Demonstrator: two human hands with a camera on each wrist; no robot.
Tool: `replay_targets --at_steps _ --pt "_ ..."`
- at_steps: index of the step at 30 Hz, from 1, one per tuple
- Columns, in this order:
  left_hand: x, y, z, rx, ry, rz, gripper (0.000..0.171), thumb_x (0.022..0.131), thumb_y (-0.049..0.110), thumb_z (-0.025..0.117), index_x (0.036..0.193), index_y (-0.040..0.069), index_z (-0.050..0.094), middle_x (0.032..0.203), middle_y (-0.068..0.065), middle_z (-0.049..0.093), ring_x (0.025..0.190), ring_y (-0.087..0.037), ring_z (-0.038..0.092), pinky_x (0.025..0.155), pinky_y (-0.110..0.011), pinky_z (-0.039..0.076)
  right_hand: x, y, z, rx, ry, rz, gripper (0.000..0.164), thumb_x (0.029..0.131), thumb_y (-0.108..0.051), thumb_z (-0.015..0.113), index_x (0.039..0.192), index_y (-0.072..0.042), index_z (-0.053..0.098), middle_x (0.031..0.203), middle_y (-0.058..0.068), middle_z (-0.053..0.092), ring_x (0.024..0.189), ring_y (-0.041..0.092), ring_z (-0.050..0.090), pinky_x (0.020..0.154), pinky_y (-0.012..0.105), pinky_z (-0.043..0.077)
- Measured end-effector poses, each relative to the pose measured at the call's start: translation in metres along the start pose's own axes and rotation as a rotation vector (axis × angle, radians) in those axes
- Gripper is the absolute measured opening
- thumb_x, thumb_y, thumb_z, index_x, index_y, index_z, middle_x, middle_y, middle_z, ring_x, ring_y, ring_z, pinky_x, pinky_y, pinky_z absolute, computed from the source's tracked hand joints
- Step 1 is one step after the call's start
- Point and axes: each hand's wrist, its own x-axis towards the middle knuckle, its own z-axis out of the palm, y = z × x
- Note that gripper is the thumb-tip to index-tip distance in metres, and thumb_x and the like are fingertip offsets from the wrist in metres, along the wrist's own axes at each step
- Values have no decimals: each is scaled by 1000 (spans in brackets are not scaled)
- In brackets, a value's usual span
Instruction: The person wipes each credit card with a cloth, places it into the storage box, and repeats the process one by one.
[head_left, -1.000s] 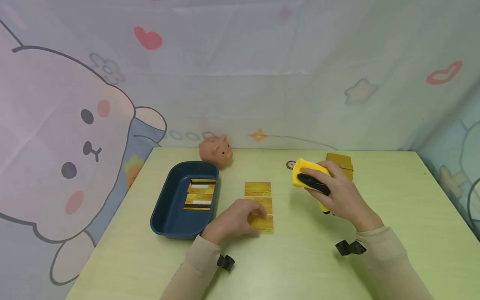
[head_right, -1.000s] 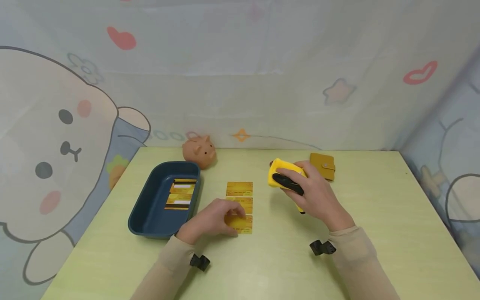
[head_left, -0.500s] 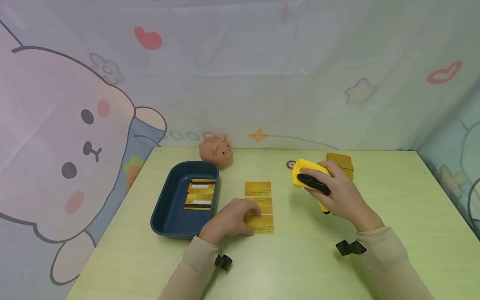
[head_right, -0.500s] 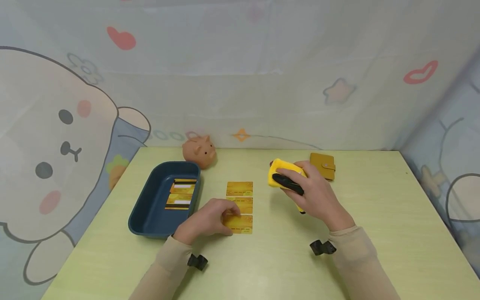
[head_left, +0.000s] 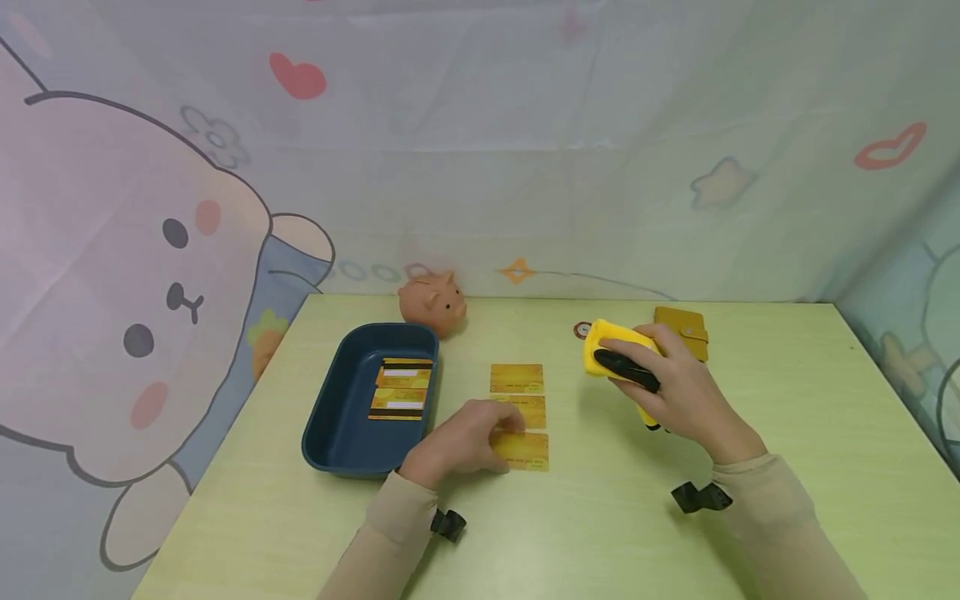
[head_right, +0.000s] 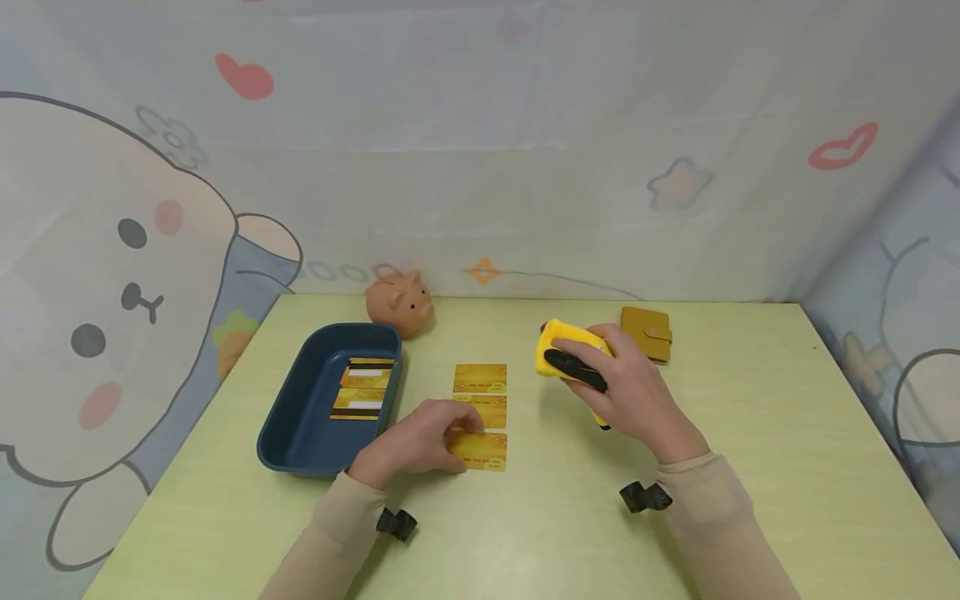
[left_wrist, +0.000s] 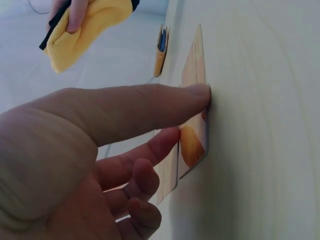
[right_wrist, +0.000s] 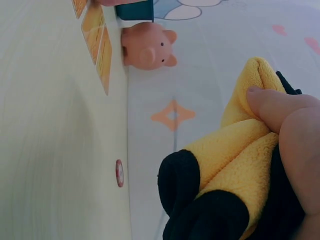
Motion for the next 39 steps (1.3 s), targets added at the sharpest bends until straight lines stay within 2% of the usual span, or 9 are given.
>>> replay_targets --at_steps 10,16,20,30,39 --pt "1 0 2 36 -7 -7 54 74 3 91 123 7 70 115 -2 70 103 -17 60 98 -32 52 0 0 0 -5 6 -10 65 78 -7 93 137 -22 68 125 19 54 100 31 59 71 46 61" --pt "2 1 2 101 -1 27 48 74 4 88 120 7 74 115 -1 72 105 -17 60 99 -33 52 1 0 0 -4 2 -7 64 79 -9 92 137 -21 67 125 19 54 100 31 59 71 46 61" --pt "2 3 1 123 1 23 47 74 7 89 118 9 76 113 0 72 104 -17 57 98 -33 50 1 0 -1 -2 1 -4 64 79 -9 92 137 -21 67 125 19 54 99 31 60 71 46 61" --pt "0 6 1 61 -18 -25 49 75 5 92 120 12 75 112 2 69 102 -15 57 94 -29 53 0 0 -2 -4 3 1 65 79 -9 92 138 -21 67 125 19 54 99 31 60 71 45 62" --pt "1 5 1 64 -9 9 52 77 2 89 123 19 75 118 6 72 104 -12 60 93 -27 53 0 0 -3 -5 12 -4 67 78 -7 93 138 -21 67 124 18 54 98 31 60 72 46 61"
